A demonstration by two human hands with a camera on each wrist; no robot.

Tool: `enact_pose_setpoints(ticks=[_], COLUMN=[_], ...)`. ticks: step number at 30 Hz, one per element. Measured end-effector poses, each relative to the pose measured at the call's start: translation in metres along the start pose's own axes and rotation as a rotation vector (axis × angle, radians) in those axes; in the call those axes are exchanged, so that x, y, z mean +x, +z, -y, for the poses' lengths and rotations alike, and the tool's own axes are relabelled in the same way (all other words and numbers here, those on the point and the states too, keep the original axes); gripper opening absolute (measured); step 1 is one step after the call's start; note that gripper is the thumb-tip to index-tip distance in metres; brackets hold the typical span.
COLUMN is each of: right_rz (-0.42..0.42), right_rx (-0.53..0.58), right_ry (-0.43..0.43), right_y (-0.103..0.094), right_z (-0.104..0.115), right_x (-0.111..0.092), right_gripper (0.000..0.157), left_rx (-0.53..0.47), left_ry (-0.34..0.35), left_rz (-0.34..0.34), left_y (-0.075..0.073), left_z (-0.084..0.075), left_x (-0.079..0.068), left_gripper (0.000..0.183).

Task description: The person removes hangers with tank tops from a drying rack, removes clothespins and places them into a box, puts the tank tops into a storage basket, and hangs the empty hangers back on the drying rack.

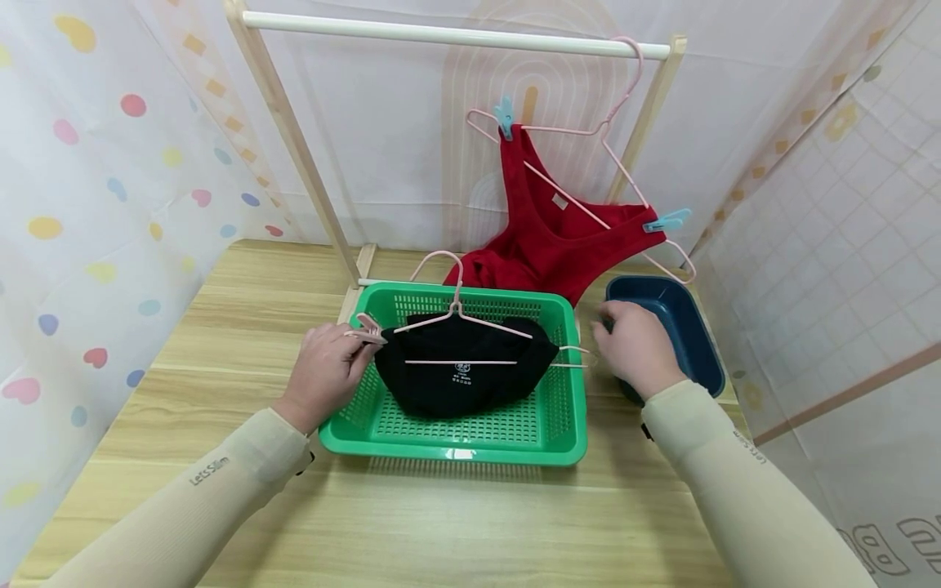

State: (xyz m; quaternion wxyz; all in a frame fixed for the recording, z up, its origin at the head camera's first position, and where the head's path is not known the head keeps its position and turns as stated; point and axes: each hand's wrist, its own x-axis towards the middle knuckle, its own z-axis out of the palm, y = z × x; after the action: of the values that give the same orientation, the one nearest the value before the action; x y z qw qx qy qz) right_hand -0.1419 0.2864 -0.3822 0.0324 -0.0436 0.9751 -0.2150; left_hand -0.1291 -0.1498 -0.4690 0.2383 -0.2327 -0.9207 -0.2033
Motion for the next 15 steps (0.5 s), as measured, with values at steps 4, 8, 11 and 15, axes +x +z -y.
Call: enact_pose_setpoints(ticks=[4,8,11,15], right_rz=[-0.095,-0.131,-0.134,-0.115], right_rx=[0.018,0.039,0.043,0.039], right_ry=[-0.138,-0.248,-0.33,-0.448], right_y=[0.002,0.005,0.01,0.017], right_z=[0.03,0.058,0.08,0.107], right_x=[-0.01,-0.019,-0.023,-0.026], right_gripper=[0.032,0.03,0.027,0.028], left_rx=[-0.001,-0.004,-0.002,0.002], left_ry=[-0.005,0.004,0.005,-0.02], left_rz=[0.002,-0.015,-0.019,0.01], left_y=[0.0,0.0,0.0,0.0], left_z=[-0.001,-0.001,-0.001,-0.002], left_x=[0.0,0.0,0.0,0.0], left_gripper=[0.015,0.015,0.015,0.016])
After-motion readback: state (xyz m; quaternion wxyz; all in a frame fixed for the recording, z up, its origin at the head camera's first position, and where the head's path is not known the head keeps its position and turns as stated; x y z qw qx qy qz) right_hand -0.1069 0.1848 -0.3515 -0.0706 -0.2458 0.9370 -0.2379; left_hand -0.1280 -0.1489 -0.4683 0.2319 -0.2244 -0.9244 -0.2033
